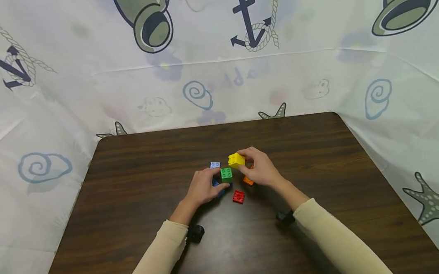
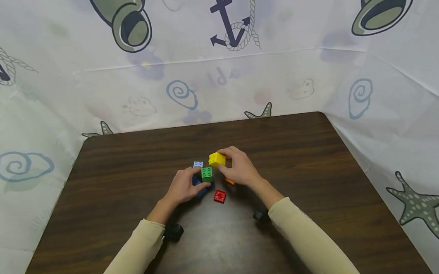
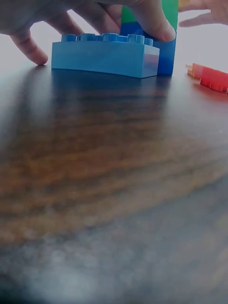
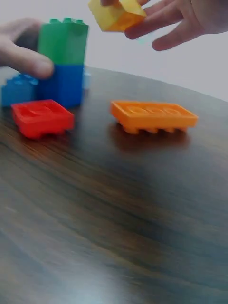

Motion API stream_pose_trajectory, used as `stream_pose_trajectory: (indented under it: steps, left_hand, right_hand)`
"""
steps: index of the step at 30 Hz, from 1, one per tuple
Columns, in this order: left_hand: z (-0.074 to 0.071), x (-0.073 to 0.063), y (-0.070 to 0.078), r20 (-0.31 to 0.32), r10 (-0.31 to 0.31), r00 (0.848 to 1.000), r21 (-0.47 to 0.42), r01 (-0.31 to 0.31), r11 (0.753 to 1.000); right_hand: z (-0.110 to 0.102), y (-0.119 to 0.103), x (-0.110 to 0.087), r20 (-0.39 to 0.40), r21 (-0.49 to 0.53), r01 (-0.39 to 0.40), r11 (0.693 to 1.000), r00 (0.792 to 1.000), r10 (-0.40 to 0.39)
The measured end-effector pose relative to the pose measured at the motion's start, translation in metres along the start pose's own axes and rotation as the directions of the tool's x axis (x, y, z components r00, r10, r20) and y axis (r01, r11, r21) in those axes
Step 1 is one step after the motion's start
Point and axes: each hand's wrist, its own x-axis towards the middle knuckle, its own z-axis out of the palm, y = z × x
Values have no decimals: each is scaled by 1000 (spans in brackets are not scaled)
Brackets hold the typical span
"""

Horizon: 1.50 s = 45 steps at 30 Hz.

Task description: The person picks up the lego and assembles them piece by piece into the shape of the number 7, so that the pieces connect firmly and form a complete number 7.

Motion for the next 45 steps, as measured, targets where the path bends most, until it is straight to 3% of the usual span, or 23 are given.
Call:
stream_pose_trajectory:
  steps: [5, 18, 25, 29, 36, 45]
  left_hand:
    - [0, -1, 0, -6, 4, 1000, -26, -4, 1000]
    - [-1, -1, 0, -13, 5, 1000, -41, -6, 999]
    - [-1, 0, 0, -10, 5, 1000, -37, -6, 999]
    - [0, 0, 1, -5, -1, 1000, -30, 1, 1000]
    - [-1, 0, 2, -3, 5, 1000, -31, -5, 1000]
    - [-1, 0, 2, -19, 23, 1000, -30, -24, 999]
  right_hand:
    - [6, -13, -1, 11, 152, 34, 988, 999, -36]
    - [11, -13, -5, 143, 122, 33, 992, 988, -51]
    - [8, -13, -4, 180, 32, 23, 999, 983, -29]
    - [8, -13, -5, 182, -42, 58, 997, 982, -50]
    - [5, -14, -6, 167, -170, 127, 977, 981, -98]
    - [-3, -18, 1, 242, -269, 175, 947, 964, -110]
